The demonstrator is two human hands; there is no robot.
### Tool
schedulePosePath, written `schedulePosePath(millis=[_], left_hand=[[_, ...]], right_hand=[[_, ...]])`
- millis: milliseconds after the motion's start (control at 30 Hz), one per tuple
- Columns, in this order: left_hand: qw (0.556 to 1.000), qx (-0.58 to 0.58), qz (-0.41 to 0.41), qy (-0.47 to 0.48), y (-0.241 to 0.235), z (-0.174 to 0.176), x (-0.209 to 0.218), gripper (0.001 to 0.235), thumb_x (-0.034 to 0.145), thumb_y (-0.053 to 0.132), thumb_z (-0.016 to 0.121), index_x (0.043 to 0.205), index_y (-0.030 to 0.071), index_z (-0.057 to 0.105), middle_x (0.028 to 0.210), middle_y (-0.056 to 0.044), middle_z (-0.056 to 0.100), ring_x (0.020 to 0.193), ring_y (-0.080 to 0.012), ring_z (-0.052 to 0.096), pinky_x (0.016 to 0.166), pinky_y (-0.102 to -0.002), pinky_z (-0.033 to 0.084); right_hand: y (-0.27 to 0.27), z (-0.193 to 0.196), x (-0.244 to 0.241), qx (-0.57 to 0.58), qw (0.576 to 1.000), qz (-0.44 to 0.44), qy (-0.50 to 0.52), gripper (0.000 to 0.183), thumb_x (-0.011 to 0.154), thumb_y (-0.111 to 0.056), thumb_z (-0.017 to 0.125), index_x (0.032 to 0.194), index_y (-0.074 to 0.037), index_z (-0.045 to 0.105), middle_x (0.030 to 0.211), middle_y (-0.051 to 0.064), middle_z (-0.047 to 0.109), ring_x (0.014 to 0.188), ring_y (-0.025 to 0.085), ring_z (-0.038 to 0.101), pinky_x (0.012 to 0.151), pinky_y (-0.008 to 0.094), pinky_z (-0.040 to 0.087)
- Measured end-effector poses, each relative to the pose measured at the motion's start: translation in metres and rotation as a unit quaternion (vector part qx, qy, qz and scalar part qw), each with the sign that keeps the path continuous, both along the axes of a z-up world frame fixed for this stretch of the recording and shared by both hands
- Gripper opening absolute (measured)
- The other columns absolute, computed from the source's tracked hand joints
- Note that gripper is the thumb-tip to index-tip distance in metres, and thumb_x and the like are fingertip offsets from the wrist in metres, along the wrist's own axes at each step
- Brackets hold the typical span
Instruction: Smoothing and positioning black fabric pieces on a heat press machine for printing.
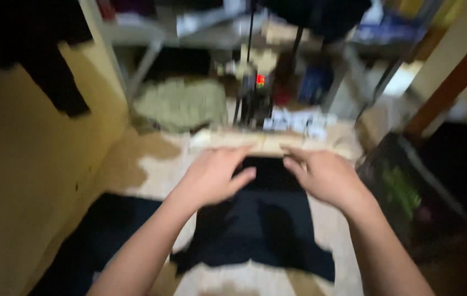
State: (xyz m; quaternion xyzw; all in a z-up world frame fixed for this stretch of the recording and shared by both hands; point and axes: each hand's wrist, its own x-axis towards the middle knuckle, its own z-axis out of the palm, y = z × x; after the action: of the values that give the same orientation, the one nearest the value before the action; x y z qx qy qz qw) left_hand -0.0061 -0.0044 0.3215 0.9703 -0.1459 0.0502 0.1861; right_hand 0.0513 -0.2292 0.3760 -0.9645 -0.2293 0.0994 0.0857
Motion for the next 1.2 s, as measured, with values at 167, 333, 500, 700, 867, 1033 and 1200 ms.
schedulePosePath(millis=[167,333,500,700,867,1033,1200], left_hand=[[0.882,-0.038,0.045,-0.468,0.004,0.081,0.107,0.045,0.099,0.038,0.056,0.136,0.013,0.054,0.113,-0.007,0.059,0.104,-0.031,0.055,0.087,-0.044,0.045],[0.823,-0.115,0.128,-0.541,0.003,0.178,0.201,0.047,0.107,0.033,0.047,0.148,0.011,0.044,0.147,-0.008,0.031,0.139,-0.0386,0.035,0.112,-0.056,0.036],[0.866,-0.192,0.089,-0.453,0.015,0.176,0.278,0.046,0.104,0.019,0.042,0.146,0.001,0.046,0.15,-0.023,0.048,0.136,-0.0404,0.052,0.112,-0.05,0.041],[0.888,-0.201,0.109,-0.399,0.02,0.19,0.249,0.039,0.092,0.021,0.051,0.129,0.008,0.054,0.13,-0.018,0.056,0.112,-0.0423,0.062,0.094,-0.055,0.047],[0.908,-0.209,0.065,-0.356,0.014,0.181,0.199,0.031,0.092,0.022,0.046,0.118,0.012,0.058,0.118,-0.011,0.057,0.104,-0.0358,0.063,0.079,-0.05,0.048],[0.897,-0.261,0.019,-0.356,0.026,0.148,0.178,0.013,0.088,0.02,0.052,0.09,0.012,0.062,0.092,-0.008,0.065,0.091,-0.0251,0.063,0.081,-0.039,0.044],[0.928,-0.343,0.138,-0.052,-0.015,0.138,0.076,0.024,0.084,0.022,0.051,0.069,0.017,0.068,0.074,0.004,0.068,0.067,-0.0108,0.053,0.062,-0.028,0.04]], right_hand=[[0.036,0.058,0.128,0.225,0.892,0.027,-0.391,0.027,0.102,-0.04,0.053,0.124,-0.035,0.067,0.102,0.005,0.071,0.105,0.034,0.069,0.085,0.051,0.056],[0.093,0.145,0.196,0.28,0.742,0.104,-0.6,0.027,0.1,-0.032,0.056,0.119,-0.014,0.064,0.116,0.008,0.061,0.113,0.032,0.052,0.092,0.048,0.044],[0.107,0.163,0.227,0.258,0.833,0.071,-0.484,0.051,0.104,-0.036,0.041,0.146,-0.008,0.05,0.153,0.019,0.039,0.146,0.045,0.023,0.117,0.064,0.017],[0.1,0.185,0.204,0.38,0.642,0.108,-0.657,0.03,0.103,-0.028,0.057,0.088,-0.006,0.069,0.098,0.013,0.057,0.094,0.033,0.048,0.083,0.049,0.035],[0.091,0.179,0.239,0.298,0.809,0.186,-0.471,0.035,0.101,-0.031,0.057,0.103,-0.004,0.079,0.1,0.019,0.076,0.089,0.041,0.069,0.072,0.051,0.049],[0.087,0.133,0.16,0.102,0.919,0.043,-0.378,0.063,0.105,-0.043,0.031,0.097,-0.002,0.079,0.099,0.033,0.072,0.094,0.056,0.067,0.079,0.061,0.049],[0.055,0.043,0.063,0.096,0.925,0.034,-0.367,0.059,0.107,-0.035,0.032,0.076,-0.006,0.074,0.075,0.018,0.073,0.068,0.045,0.068,0.059,0.054,0.049]])
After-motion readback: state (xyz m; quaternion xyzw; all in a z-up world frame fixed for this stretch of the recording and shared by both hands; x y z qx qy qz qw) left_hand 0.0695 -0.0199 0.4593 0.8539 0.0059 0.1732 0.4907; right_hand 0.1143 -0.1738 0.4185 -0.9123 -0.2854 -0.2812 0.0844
